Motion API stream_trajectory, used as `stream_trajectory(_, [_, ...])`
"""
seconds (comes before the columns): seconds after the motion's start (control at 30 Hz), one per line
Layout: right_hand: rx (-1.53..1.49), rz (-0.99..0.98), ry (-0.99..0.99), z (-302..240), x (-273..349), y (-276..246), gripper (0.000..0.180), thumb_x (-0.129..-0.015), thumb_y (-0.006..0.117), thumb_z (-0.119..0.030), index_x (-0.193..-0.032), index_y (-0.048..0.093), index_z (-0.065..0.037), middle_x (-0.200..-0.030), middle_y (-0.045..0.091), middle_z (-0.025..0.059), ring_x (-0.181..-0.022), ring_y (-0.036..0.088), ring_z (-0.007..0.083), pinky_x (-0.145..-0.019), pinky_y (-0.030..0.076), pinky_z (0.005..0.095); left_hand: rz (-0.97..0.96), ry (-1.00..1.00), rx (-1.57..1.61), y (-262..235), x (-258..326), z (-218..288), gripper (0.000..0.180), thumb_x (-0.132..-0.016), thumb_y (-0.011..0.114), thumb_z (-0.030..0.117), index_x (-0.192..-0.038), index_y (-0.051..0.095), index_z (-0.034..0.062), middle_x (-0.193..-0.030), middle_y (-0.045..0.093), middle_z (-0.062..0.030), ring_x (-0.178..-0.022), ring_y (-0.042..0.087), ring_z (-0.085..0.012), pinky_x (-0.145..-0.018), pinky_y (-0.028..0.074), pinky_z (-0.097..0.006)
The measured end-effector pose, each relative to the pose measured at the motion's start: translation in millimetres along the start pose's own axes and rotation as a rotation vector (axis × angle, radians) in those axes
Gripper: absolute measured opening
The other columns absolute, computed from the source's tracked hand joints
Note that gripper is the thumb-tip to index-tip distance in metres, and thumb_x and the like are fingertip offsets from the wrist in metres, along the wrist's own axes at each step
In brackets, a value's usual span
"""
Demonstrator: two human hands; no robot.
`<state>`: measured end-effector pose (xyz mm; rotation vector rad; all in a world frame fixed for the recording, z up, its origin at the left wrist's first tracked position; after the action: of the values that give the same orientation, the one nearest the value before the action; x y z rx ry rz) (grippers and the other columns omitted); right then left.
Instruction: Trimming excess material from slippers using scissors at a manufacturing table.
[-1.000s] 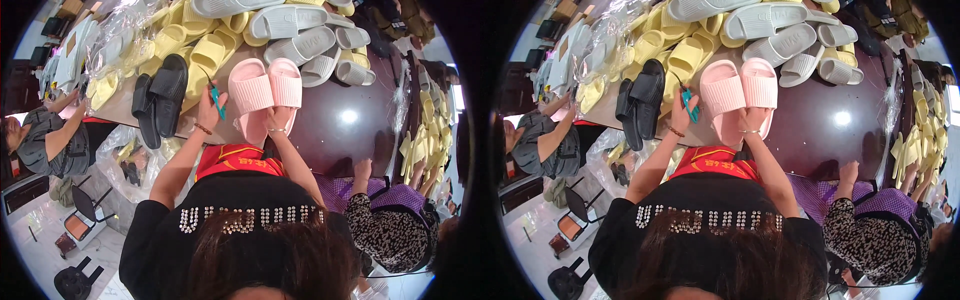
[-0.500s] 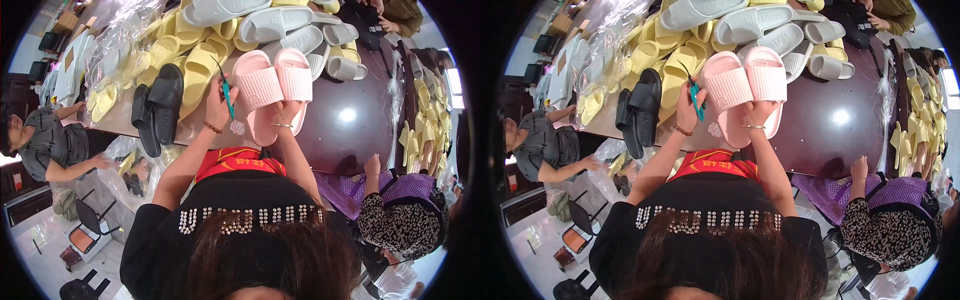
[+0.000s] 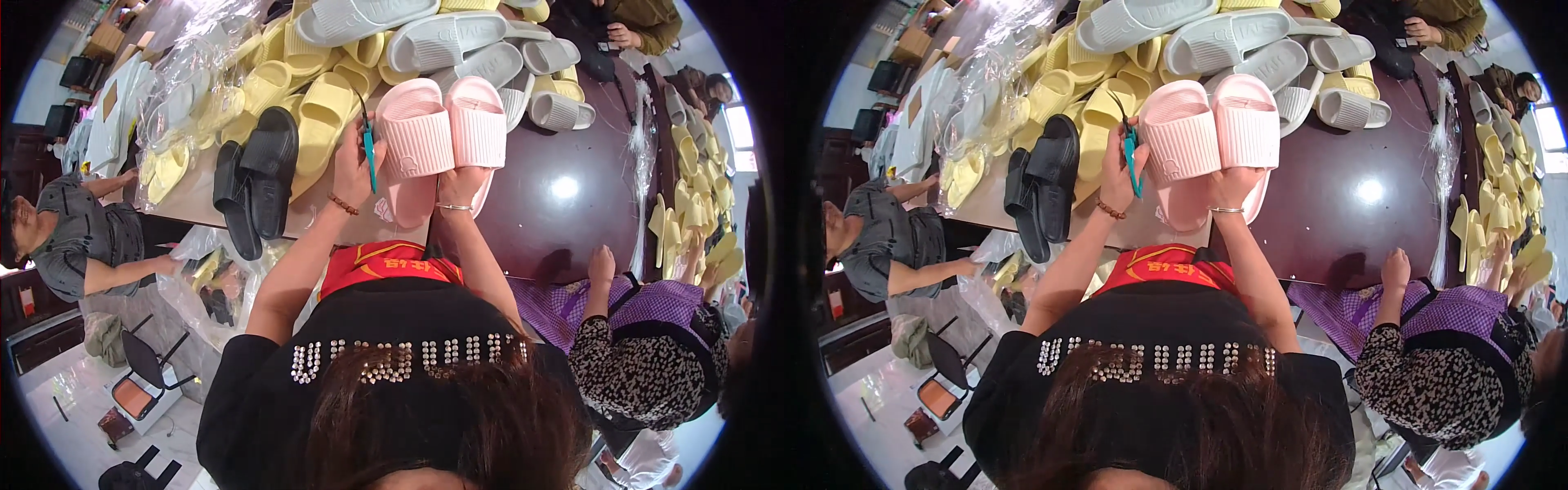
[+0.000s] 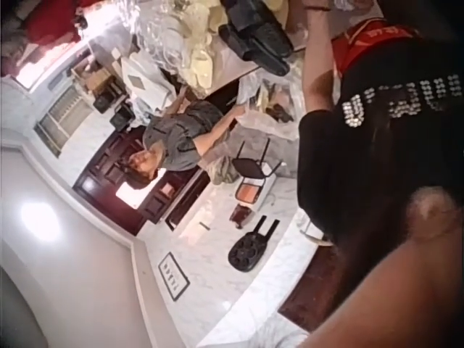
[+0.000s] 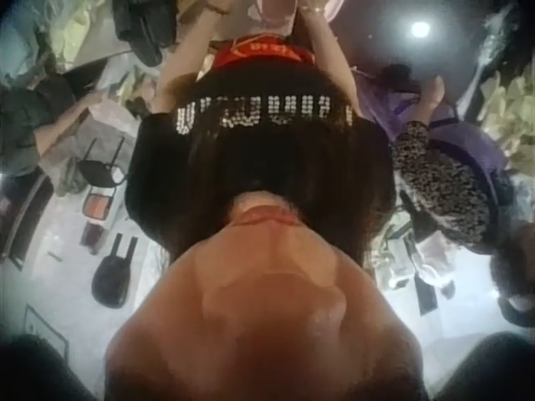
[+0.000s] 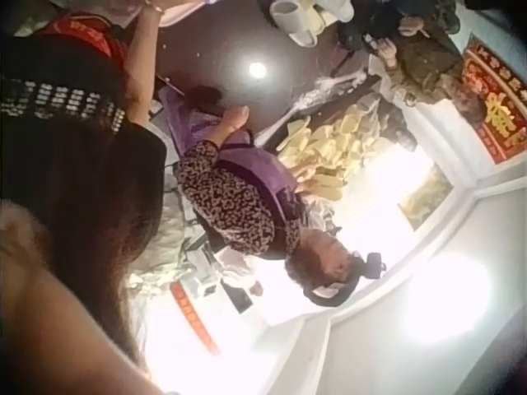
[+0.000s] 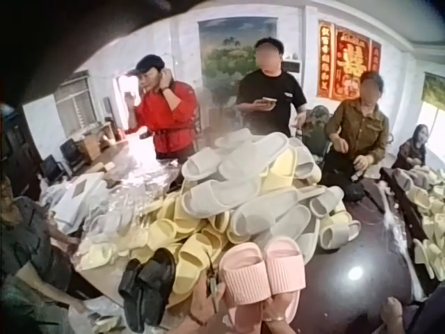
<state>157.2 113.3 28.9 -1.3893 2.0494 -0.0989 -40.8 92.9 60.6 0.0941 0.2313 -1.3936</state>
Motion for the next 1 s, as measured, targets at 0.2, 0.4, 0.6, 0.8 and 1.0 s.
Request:
stream_trajectory(0.2, [0.187,-0.090,-0.119,-6.3,2.2,-2.9,0.047,-0.059,0.065,-0.021,-0.101,0.056,-0.001,-0.113,0.048,0.0178,-0.110,0.033,0.0358,-0.097,0.013,0.0488,0.079,0.011,0.023,-5.9,0.7,-8.8,0.043,-0.081,0.056,0.021,-0.113,0.041,-0.0030,-0.072,0.046,-0.0012,-0.063,0.042,-0.0073,-0.059,0.037,-0.020])
stream_trajectory(0.4, [0.387,-0.103,-0.103,7.3,2.0,-5.8,0.048,-0.063,0.060,-0.028,-0.103,0.056,-0.001,-0.110,0.051,0.0171,-0.113,0.035,0.0338,-0.098,0.013,0.0481,0.034,-0.150,-0.067,-5.2,7.3,-15.0,0.042,-0.084,0.053,0.021,-0.116,0.036,-0.0001,-0.078,0.044,0.0008,-0.065,0.041,-0.0053,-0.056,0.034,-0.018])
stream_trajectory(0.6, [0.473,-0.093,-0.225,2.6,1.6,-8.5,0.048,-0.062,0.061,-0.026,-0.104,0.056,-0.003,-0.111,0.051,0.0163,-0.113,0.037,0.0341,-0.098,0.015,0.0496,-0.018,-0.178,0.081,-6.1,10.3,4.8,0.042,-0.083,0.053,0.020,-0.117,0.036,0.0009,-0.077,0.052,-0.0041,-0.063,0.049,-0.0085,-0.056,0.039,-0.020])
stream_trajectory(0.8, [0.425,-0.046,-0.301,-10.9,4.0,-8.4,0.045,-0.066,0.059,-0.028,-0.106,0.056,-0.007,-0.109,0.053,0.0132,-0.110,0.042,0.0313,-0.093,0.024,0.0497,-0.408,-0.678,0.723,54.7,32.8,24.4,0.040,-0.084,0.045,0.021,-0.118,0.036,0.0019,-0.087,0.059,-0.0120,-0.070,0.058,-0.0152,-0.062,0.047,-0.024])
stream_trajectory(1.0, [0.369,-0.130,-0.369,-21.2,16.3,-11.9,0.040,-0.069,0.059,-0.030,-0.103,0.058,-0.008,-0.108,0.055,0.0123,-0.109,0.045,0.0311,-0.095,0.022,0.0514,-0.533,-0.707,0.676,57.9,37.3,23.1,0.041,-0.084,0.041,0.023,-0.119,0.037,0.0023,-0.086,0.059,-0.0129,-0.070,0.059,-0.0170,-0.062,0.048,-0.027])
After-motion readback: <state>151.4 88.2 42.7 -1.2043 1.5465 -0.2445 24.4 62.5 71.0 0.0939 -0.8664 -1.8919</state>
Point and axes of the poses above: each hand's wrist, its own x-axis away from the middle knuckle, its own y-axis out of the palm, z = x × y, the point moved 7 cm from there along -x, towards the middle knuckle
